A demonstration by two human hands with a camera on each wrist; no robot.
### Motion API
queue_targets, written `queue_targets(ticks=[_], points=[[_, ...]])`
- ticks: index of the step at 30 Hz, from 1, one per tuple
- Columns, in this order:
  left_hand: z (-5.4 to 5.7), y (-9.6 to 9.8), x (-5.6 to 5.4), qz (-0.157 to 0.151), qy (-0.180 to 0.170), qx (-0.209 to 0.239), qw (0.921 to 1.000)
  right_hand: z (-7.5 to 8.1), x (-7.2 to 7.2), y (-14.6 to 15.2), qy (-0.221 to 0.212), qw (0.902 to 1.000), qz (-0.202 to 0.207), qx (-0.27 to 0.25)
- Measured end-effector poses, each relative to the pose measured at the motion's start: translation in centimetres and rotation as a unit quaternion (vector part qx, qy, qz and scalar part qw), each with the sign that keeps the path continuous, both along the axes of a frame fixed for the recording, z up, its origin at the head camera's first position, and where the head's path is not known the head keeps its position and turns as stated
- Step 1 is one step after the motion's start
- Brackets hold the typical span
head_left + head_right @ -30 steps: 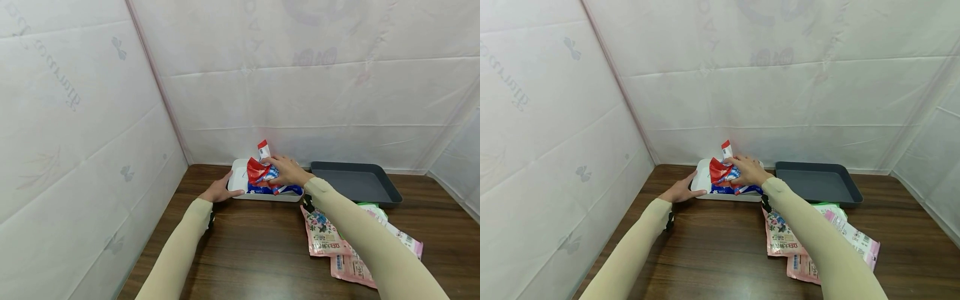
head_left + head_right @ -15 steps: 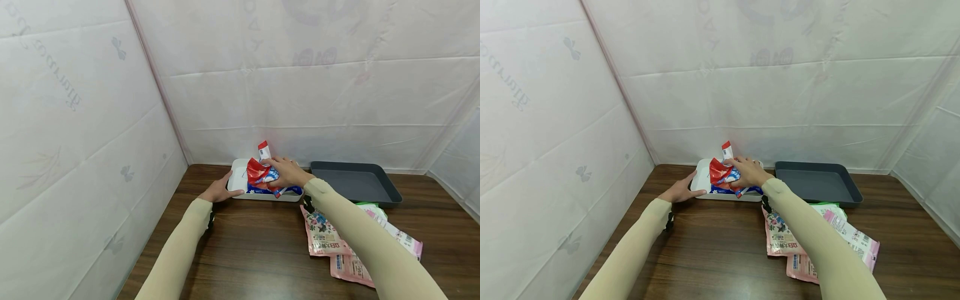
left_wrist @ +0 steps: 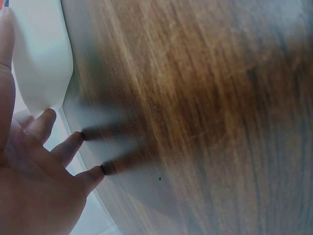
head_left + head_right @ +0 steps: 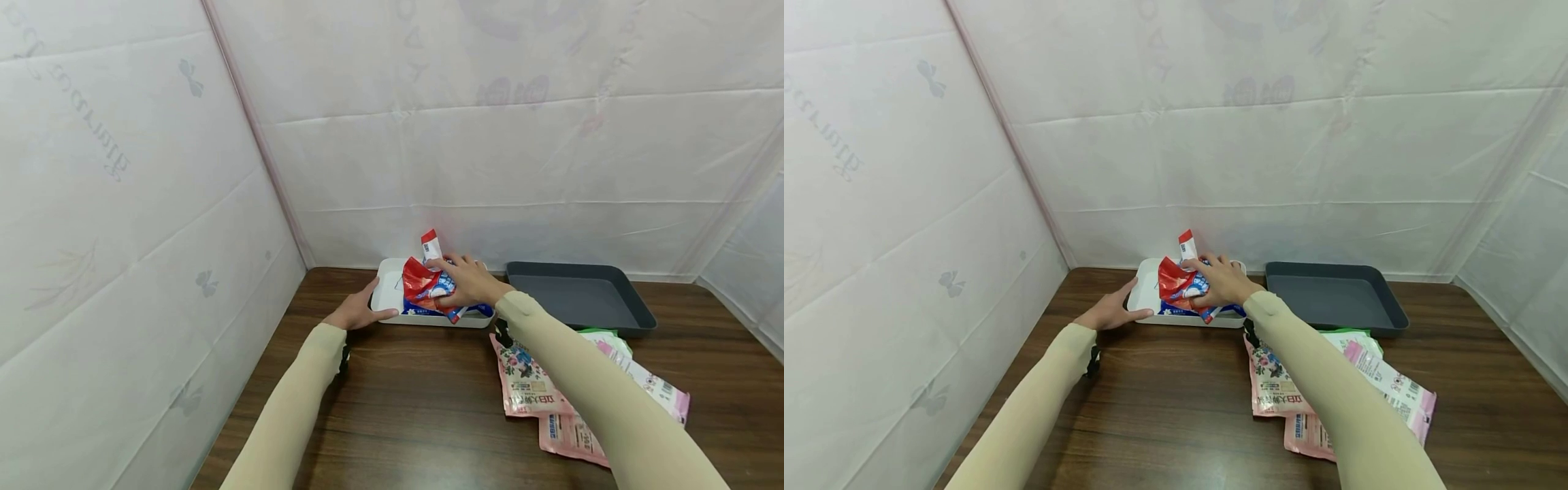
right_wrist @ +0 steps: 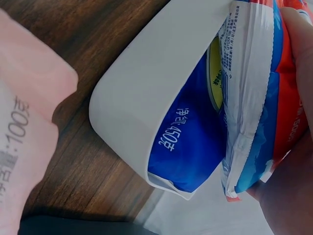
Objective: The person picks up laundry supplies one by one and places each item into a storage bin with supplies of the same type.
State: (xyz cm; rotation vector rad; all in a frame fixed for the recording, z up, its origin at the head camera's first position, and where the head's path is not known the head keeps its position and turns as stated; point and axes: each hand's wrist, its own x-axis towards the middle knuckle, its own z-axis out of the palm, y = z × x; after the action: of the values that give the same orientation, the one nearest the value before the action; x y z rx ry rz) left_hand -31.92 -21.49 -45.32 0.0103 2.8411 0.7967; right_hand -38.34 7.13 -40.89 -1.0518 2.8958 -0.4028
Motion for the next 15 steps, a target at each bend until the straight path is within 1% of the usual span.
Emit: queue_targets(ticks=[7,15], points=[[-0.13,0.09,-0.06,-0.001,0.000,-0.001,1.0000,-0.11,0.09,0.05,-0.002,1.0000,-0.005,0.004],[-0.11,0.32,-0.11,-0.002,-0.001,-0.002,1.0000,-0.38,-0.02,0.23,0.007,0.9999,-0.005,0.008]])
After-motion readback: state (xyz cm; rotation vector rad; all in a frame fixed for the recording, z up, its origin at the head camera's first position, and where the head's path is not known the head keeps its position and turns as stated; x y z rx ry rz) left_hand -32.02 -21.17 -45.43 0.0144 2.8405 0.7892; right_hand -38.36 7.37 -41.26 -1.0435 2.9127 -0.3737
